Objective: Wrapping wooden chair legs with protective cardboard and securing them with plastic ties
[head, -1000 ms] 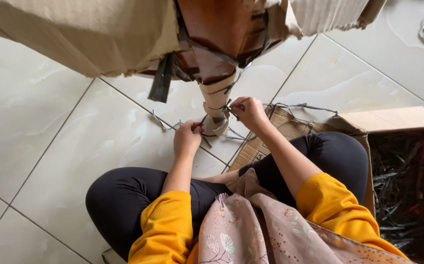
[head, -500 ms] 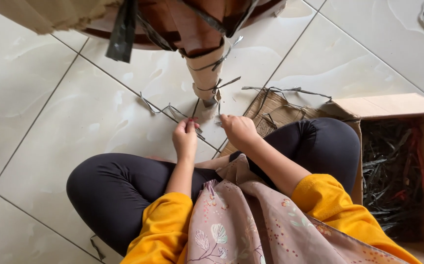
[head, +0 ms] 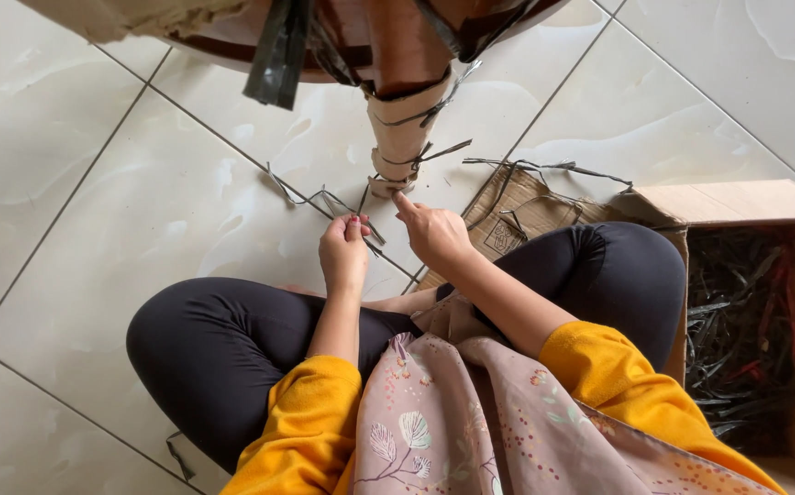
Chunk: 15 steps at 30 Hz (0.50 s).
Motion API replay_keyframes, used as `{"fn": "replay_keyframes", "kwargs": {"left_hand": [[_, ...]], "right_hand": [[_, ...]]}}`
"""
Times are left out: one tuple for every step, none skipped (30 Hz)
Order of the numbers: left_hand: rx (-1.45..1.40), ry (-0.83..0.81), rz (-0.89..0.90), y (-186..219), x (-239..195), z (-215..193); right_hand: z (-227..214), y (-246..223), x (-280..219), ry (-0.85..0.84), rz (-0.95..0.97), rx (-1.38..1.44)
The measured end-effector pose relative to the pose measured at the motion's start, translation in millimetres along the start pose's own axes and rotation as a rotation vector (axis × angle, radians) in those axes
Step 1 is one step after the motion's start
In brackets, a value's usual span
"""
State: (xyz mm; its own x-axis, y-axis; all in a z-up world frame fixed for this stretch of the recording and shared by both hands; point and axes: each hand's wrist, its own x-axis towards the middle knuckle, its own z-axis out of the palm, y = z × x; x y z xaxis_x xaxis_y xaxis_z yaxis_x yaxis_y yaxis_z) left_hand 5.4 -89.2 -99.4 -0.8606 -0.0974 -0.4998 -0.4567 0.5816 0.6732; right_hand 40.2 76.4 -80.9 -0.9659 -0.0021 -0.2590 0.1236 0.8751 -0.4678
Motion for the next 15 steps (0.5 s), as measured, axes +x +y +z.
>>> {"fn": "replay_keyframes", "kwargs": {"left_hand": [[-0.001,0.001,-0.003,-1.9,3.2,-0.4],[-0.037,0.004,-0.022,-3.1,6.9,-0.2],[-0.073,0.007,-0.042,-4.1,10.2,0.0],[-0.075,0.008,-0.041,-4.2,14.4,1.5],[-0.122,0.022,-0.041,-4.2,18.3,3.2],[-0.168,0.035,-0.040,-4.4,22.7,4.3],[-0.169,0.037,-0.039,-1.4,22.2,2.7],[-0.218,0.042,-0.029,1.6,21.7,0.8],[-0.267,0.046,-0.019,4.6,21.3,-1.0],[-0.265,0.048,-0.019,8.5,18.1,-3.4],[-0.303,0.039,-0.013,12.4,15.0,-5.8],[-0.343,0.032,-0.006,16.7,12.3,-8.3],[-0.341,0.034,-0.005,17.3,12.9,-9.4],[-0.332,0.024,0.002,17.6,13.1,-9.9],[-0.324,0.015,0.009,17.8,13.5,-10.5]], "right_hand": [[3.3,1.6,1.2,-0.003,-0.001,-0.001],[6.0,3.7,2.8,-0.013,0.005,-0.023],[8.4,5.9,4.1,-0.024,0.011,-0.046],[10.2,6.6,6.0,-0.023,0.009,-0.048],[11.9,7.4,7.7,-0.029,0.003,-0.096],[14.2,7.9,9.8,-0.034,-0.002,-0.143],[24.4,8.0,12.7,-0.032,-0.004,-0.143],[34.8,8.0,15.4,0.019,-0.020,-0.241],[45.2,8.0,18.3,0.070,-0.036,-0.339],[54.7,7.1,21.1,0.071,-0.036,-0.337],[64.2,6.1,24.0,0.141,-0.043,-0.425],[73.3,5.1,27.6,0.211,-0.050,-0.513],[70.7,-0.9,29.0,0.213,-0.052,-0.511],[68.3,-6.6,29.8,0.191,-0.035,-0.504],[66.0,-12.2,30.7,0.169,-0.019,-0.497]]}}
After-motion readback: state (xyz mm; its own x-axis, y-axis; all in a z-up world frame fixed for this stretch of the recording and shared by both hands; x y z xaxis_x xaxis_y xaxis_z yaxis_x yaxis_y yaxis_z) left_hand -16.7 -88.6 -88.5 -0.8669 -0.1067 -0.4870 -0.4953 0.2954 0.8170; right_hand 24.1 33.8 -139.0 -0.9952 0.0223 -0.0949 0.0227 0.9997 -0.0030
